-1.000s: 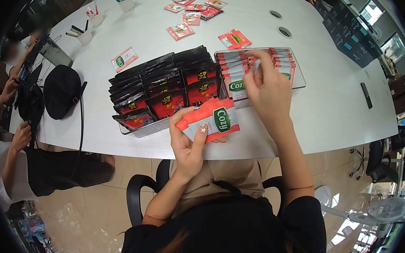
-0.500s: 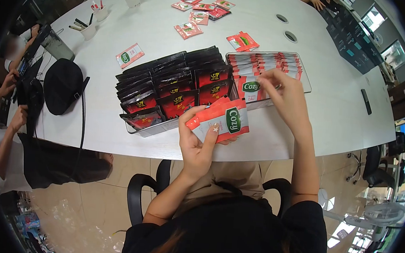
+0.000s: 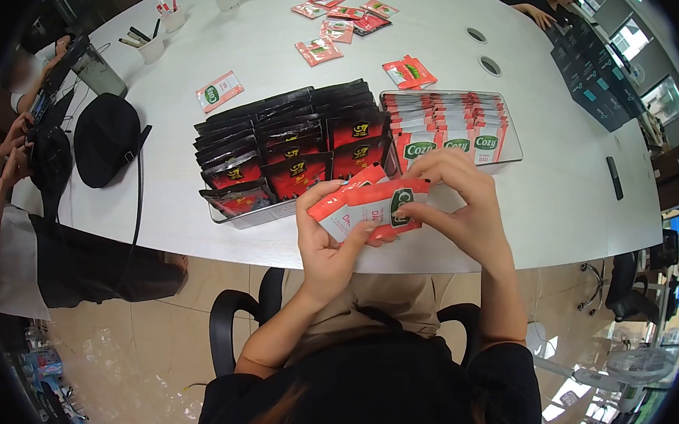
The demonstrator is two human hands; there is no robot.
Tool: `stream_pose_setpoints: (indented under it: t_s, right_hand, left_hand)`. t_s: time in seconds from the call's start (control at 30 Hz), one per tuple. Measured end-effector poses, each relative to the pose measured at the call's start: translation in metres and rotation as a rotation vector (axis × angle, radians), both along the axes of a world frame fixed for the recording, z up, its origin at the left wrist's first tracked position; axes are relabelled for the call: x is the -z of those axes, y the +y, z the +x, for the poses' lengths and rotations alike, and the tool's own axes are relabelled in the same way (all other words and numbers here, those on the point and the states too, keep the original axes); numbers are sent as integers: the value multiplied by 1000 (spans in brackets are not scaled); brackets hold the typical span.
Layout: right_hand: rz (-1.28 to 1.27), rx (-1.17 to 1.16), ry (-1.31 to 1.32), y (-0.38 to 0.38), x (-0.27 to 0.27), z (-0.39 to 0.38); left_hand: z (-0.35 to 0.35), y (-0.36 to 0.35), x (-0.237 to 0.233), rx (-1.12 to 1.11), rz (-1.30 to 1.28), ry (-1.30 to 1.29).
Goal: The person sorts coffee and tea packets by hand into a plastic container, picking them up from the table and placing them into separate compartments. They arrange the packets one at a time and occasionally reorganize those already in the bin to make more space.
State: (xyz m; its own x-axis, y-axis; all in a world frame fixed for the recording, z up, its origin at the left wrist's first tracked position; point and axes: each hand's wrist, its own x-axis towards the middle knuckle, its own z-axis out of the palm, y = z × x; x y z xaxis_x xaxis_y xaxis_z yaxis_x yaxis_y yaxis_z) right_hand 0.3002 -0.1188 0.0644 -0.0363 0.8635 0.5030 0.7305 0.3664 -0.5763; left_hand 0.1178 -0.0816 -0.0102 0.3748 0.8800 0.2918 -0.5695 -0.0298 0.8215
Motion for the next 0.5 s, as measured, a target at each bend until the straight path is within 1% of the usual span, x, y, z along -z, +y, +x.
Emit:
stream_pose_setpoints:
  t_s: [0.03, 0.1, 0.13, 0.2, 0.3, 0.4, 0.43, 0.5]
  right_hand:
    - [2, 0, 33, -2, 3, 0]
    - [-17, 123, 230, -7, 2, 10]
    - [-26, 184, 329, -11, 0, 17]
    - [109, 315, 481, -6, -10, 36]
    - [164, 411, -111, 4, -26, 68]
    - [-39, 105, -546, 13, -33, 88]
    - [-82, 70, -598, 18, -28, 91]
    - [-172, 46, -514, 25, -18, 89]
  left_hand:
    - [0, 0, 1, 13, -17, -23]
    - [1, 1, 3, 37, -53, -71]
    - [1, 1, 2, 27, -24, -19]
    - [2, 1, -2, 5, 35, 87]
    - [2, 1, 0, -9, 39, 87]
    - [2, 2, 0, 0, 37, 101]
    - [2, 1, 0, 5, 21, 88]
    - [1, 1, -1, 14, -9, 60]
